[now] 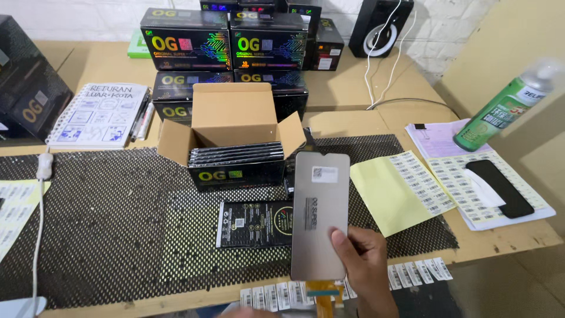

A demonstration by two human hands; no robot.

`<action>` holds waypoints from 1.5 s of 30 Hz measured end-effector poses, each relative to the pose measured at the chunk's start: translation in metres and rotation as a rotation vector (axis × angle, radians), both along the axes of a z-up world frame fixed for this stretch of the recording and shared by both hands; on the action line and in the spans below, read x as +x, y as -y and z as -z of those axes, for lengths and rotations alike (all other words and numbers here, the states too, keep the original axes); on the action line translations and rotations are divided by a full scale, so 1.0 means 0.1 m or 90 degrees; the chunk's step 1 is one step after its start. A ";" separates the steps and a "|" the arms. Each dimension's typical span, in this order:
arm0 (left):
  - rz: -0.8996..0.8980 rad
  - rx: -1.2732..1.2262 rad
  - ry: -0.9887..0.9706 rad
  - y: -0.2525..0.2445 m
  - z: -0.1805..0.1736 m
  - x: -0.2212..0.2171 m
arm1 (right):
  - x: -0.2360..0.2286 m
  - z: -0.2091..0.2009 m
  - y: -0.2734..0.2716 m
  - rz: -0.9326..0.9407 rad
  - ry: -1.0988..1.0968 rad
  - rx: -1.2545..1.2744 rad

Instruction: The person picks up a smartphone screen assembly, removes a protective plastic film from the back, and applies a small white sticker to the assembly before placing it back into a cardboard box.

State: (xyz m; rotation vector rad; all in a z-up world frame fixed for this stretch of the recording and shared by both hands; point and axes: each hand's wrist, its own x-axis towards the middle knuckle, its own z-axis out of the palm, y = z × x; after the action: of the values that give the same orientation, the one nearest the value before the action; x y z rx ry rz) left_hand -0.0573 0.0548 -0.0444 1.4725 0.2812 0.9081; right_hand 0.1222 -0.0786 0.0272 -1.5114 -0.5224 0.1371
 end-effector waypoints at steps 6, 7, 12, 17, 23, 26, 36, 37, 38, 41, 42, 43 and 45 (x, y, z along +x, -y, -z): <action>0.000 -0.233 -0.362 0.24 -0.51 0.25 | -0.21 0.14 0.08 -0.155 0.055 -0.083; 0.004 -0.229 -0.373 0.25 -0.47 0.32 | -0.16 0.12 0.09 -0.149 0.045 -0.080; 0.123 -0.363 -0.186 0.36 -0.40 0.62 | 0.16 0.11 0.36 -0.233 0.204 -0.133; 0.081 -0.293 -0.216 0.61 -0.07 0.70 | 0.54 0.28 1.01 -0.091 0.308 -0.048; -0.117 -0.261 -0.218 0.80 0.22 0.62 | 0.98 0.58 2.45 0.135 0.417 -0.267; -0.116 -0.283 -0.119 0.86 0.37 0.67 | 1.03 0.56 2.70 0.080 0.440 -0.343; -0.093 -0.215 -0.103 1.04 0.26 0.75 | 1.19 1.04 2.67 0.089 0.532 -0.405; -0.099 -0.216 -0.101 1.04 0.26 0.73 | 1.18 1.02 2.65 0.084 0.535 -0.403; -0.109 -0.240 -0.161 1.04 0.26 0.70 | 1.17 1.00 2.63 0.101 0.528 -0.383; -0.091 -0.276 -0.156 1.04 0.26 0.70 | 1.25 1.11 2.64 0.121 0.524 -0.315; -0.049 -0.281 -0.100 1.03 0.27 0.70 | 1.29 1.18 2.65 0.137 0.516 -0.272; -0.066 -0.283 -0.093 1.03 0.22 0.69 | 1.28 1.25 2.69 0.120 0.523 -0.266; -0.038 -0.319 -0.130 1.03 0.15 0.66 | 1.26 1.40 2.78 0.250 0.302 0.020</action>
State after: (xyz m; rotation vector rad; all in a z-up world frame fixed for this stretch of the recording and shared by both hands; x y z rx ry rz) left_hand 0.0088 -0.0485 -0.0591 1.0922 0.6569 0.6689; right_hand 0.2484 -0.3566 -0.1131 -1.5899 -0.5850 -0.5429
